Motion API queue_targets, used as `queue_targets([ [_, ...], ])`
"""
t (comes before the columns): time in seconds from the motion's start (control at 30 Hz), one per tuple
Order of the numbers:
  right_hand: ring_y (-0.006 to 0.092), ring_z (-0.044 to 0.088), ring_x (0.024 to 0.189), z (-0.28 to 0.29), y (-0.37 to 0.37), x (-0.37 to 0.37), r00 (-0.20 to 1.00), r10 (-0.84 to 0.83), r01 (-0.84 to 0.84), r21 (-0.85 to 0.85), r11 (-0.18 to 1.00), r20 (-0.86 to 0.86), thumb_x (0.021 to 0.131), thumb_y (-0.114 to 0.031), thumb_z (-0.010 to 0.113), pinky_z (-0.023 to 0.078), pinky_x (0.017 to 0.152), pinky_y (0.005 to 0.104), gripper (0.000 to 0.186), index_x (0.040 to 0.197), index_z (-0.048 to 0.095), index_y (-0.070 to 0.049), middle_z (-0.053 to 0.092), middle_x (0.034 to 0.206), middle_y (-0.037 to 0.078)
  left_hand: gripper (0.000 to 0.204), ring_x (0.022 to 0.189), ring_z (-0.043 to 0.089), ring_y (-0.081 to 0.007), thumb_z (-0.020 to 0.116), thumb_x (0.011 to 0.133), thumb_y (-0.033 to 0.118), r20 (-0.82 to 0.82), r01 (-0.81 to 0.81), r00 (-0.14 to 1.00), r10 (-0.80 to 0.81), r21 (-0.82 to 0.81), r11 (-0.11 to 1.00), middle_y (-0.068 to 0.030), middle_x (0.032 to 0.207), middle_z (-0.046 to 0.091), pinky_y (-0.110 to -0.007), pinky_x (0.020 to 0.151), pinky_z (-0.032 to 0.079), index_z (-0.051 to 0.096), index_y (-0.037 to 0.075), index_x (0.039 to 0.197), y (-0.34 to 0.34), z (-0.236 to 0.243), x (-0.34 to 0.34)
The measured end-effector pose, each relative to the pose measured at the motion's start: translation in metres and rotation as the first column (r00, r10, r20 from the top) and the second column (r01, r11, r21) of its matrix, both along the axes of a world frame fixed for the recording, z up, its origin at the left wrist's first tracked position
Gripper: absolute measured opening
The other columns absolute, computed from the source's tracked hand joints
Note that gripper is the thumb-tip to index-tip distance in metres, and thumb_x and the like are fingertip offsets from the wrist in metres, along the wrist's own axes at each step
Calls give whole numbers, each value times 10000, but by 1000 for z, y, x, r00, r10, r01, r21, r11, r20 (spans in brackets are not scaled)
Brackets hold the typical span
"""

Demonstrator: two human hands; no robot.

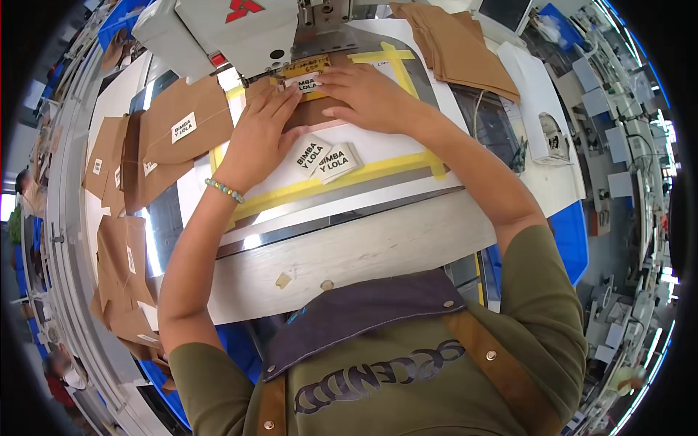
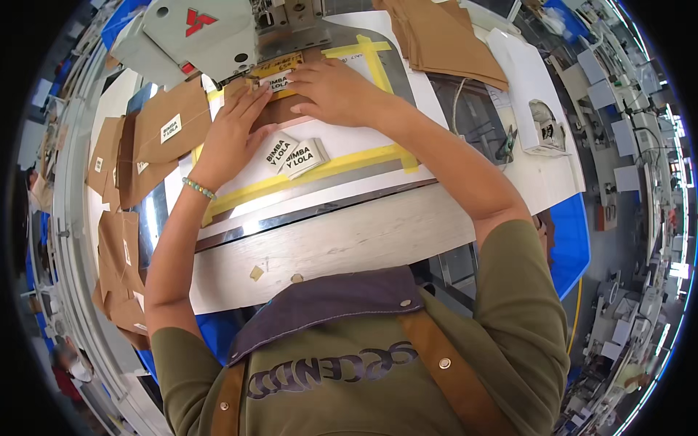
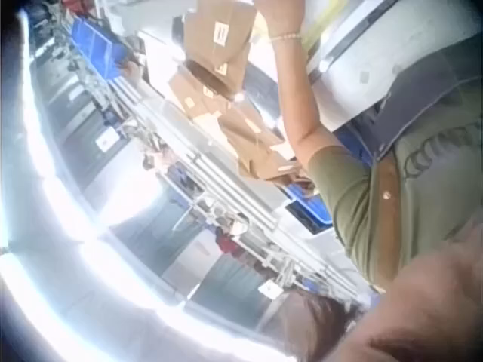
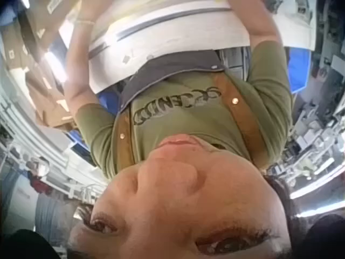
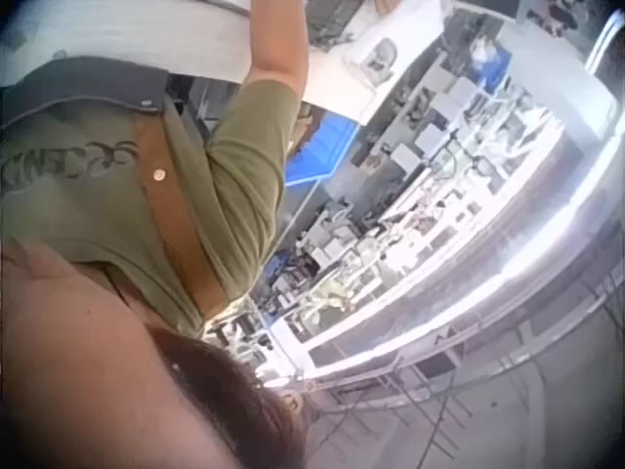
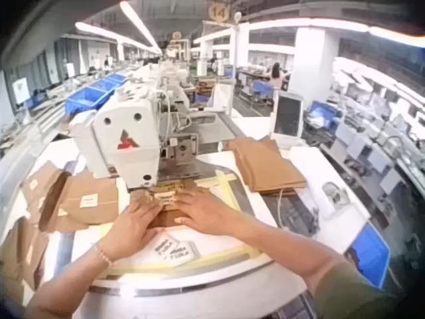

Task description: Operator uses a sewing machine to stitch leather components with branded labels.

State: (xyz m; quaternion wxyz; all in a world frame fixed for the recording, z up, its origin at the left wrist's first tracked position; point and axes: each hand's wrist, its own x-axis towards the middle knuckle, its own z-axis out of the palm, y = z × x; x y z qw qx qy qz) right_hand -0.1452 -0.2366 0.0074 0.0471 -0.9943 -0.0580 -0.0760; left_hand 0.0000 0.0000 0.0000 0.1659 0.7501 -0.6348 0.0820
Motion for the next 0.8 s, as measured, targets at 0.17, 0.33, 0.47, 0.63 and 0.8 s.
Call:
queue_targets([
  [0.17, 278, 500, 1479, -8, -1, 5, 989, 37, -56, 132, 990, 143, 1093, -435, 587, 393, 1227, 468, 541, 1452, 655, -36, 643, 1517, 93, 608, 1526, 449, -392, 729, 1015, 282, 33, 6, 999, -6, -10, 1000, -98, 1647, 530, -487, 1252, 395, 558, 64, 1557, -6, -1, 6],
  [0.33, 293, 477, 1507, -1, -5, 6, 996, -17, 2, 161, 987, 87, 1112, -423, 579, 370, 1253, 464, 521, 1466, 660, -51, 631, 1539, 106, 561, 1509, 450, -399, 722, 1016, 295, -22, 9, 1000, -10, -23, 1000, -123, 1610, 559, -488, 1261, 381, 603, 35, 1499, -1, -2, 11],
  [0.47, 301, 528, 1449, 14, -7, 14, 998, 24, -26, 31, 999, 63, 1082, -375, 630, 411, 1214, 469, 466, 1393, 706, -36, 662, 1489, 109, 523, 1505, 453, -389, 726, 1012, 263, -124, 3, 992, -7, -34, 999, -126, 1575, 589, -474, 1249, 395, 625, 32, 1469, 0, -3, 14],
  [0.63, 302, 570, 1394, -1, -4, 24, 984, 108, -116, 51, 992, 139, 1034, -245, 675, 460, 1169, 451, 372, 1337, 730, -36, 656, 1488, 105, 500, 1477, 494, -382, 723, 1008, 175, -190, 28, 981, -36, -46, 999, -135, 1568, 599, -476, 1235, 414, 622, 29, 1476, -2, 1, 18],
  [0.8, 305, 579, 1388, -16, -5, 25, 970, 111, -131, 76, 989, 218, 1010, -171, 671, 476, 1174, 421, 354, 1341, 735, -61, 638, 1514, 95, 485, 1448, 529, -375, 731, 997, 147, -347, 41, 936, -65, -76, 996, -149, 1551, 609, -445, 1216, 432, 634, 28, 1456, 3, 4, 22],
])
